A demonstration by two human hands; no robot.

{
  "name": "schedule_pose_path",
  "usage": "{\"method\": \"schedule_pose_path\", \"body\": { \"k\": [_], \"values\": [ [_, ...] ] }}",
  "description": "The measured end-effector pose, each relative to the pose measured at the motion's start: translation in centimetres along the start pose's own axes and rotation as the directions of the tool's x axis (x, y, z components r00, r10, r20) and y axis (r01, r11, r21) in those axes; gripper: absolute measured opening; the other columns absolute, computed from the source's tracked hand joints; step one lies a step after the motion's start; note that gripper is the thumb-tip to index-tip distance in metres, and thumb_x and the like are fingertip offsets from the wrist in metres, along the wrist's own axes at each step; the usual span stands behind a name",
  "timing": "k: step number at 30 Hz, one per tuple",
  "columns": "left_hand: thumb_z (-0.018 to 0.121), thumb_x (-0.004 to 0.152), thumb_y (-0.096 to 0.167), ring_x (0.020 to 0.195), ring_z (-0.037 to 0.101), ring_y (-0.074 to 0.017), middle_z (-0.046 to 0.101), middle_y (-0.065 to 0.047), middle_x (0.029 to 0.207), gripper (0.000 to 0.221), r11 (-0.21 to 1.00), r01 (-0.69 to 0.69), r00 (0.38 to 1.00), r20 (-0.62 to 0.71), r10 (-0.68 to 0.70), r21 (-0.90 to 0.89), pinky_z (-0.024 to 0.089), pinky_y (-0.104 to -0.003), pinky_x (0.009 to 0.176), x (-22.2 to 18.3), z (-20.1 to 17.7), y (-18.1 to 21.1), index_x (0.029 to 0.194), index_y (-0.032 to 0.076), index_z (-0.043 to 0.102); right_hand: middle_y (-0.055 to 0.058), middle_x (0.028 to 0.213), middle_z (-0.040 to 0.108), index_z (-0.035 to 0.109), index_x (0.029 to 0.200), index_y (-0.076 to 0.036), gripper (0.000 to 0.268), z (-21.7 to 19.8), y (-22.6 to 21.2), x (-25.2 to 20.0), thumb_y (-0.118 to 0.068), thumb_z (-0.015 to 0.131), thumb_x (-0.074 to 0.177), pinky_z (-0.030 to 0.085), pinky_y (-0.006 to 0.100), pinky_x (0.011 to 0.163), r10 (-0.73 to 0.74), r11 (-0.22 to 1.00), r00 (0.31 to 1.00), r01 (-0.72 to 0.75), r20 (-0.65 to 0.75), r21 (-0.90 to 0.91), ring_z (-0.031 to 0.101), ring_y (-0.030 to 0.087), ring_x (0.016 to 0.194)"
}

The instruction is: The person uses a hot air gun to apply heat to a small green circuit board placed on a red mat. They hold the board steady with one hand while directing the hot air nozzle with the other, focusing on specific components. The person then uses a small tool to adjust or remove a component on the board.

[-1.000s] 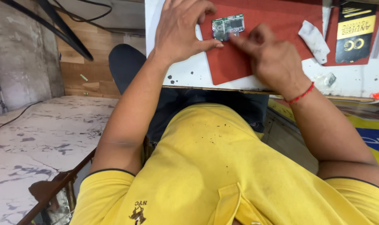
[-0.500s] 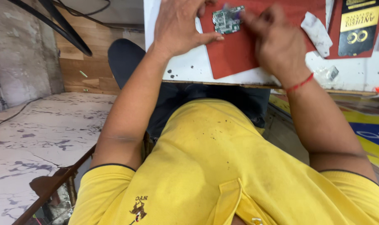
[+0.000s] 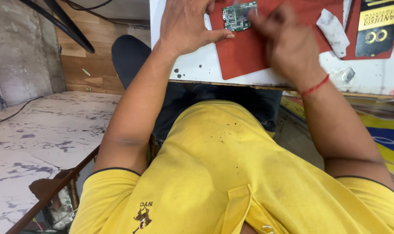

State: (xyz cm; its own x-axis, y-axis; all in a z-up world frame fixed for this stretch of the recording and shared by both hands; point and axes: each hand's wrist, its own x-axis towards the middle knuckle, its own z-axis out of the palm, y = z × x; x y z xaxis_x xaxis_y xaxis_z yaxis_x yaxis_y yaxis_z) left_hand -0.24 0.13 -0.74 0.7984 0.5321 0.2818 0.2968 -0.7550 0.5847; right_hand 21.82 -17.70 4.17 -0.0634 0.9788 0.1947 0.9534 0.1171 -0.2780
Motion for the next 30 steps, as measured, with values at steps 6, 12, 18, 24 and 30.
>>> {"method": "schedule_pose_path", "body": {
  "k": [6,12,18,24,30],
  "values": [
    [0.105,0.077,0.055,0.08,0.059,-0.0231,0.059,-0.001,0.085,0.066,1.0,0.02,1.0,0.018,-0.02,0.012,0.044,-0.043,0.076,0.3,-0.4,0.2,0.098,0.011,0.06,0.011,0.113,0.065,0.073,0.14,-0.016,0.044,-0.2,-0.4,0.0,0.004,0.063,0.102,0.054,0.042,0.07,0.095,0.995,0.995,-0.095,0.016,0.031,0.067,0.031,0.082],
    [0.095,0.079,0.046,0.094,0.063,-0.0295,0.063,-0.007,0.107,0.06,0.99,-0.14,0.952,-0.278,0.126,-0.031,0.051,-0.041,0.085,-0.7,-1.1,3.5,0.116,0.011,0.064,0.018,0.119,0.051,0.058,0.149,-0.006,0.046,0.0,-2.8,-1.4,0.008,0.061,0.105,0.055,0.039,0.094,0.239,0.909,0.969,-0.198,-0.069,0.367,0.061,0.031,0.109],
    [0.065,0.106,0.029,0.088,0.063,-0.0101,0.07,-0.008,0.115,0.042,0.372,0.278,0.893,0.096,-0.44,-0.885,0.054,-0.026,0.074,-4.6,2.4,9.9,0.136,0.0,0.063,0.019,0.137,0.044,0.047,0.155,-0.005,0.058,1.1,-9.8,-2.4,0.012,0.058,0.101,0.057,0.033,0.093,0.328,0.743,0.943,-0.218,-0.06,0.632,0.061,0.028,0.114],
    [0.051,0.114,0.031,0.074,0.056,-0.0068,0.062,-0.001,0.09,0.037,0.017,0.296,0.838,0.251,-0.484,-0.955,0.05,-0.023,0.068,-5.5,3.6,8.2,0.113,-0.002,0.067,0.013,0.123,0.062,0.06,0.145,-0.009,0.05,-1.6,-7.1,-0.7,0.006,0.075,0.099,0.057,0.031,0.083,0.231,0.829,0.962,-0.116,-0.145,0.547,0.068,0.021,0.099],
    [0.052,0.113,0.03,0.058,0.04,-0.0036,0.049,0.003,0.076,0.034,-0.297,0.558,0.774,0.615,-0.149,-0.775,0.035,-0.022,0.053,-6.9,1.7,7.0,0.104,0.0,0.064,0.013,0.117,0.067,0.067,0.134,-0.004,0.042,-2.8,-3.1,2.3,0.001,0.08,0.095,0.061,0.026,0.084,0.054,0.707,0.998,-0.058,0.027,0.705,0.07,0.015,0.097]
  ]
}}
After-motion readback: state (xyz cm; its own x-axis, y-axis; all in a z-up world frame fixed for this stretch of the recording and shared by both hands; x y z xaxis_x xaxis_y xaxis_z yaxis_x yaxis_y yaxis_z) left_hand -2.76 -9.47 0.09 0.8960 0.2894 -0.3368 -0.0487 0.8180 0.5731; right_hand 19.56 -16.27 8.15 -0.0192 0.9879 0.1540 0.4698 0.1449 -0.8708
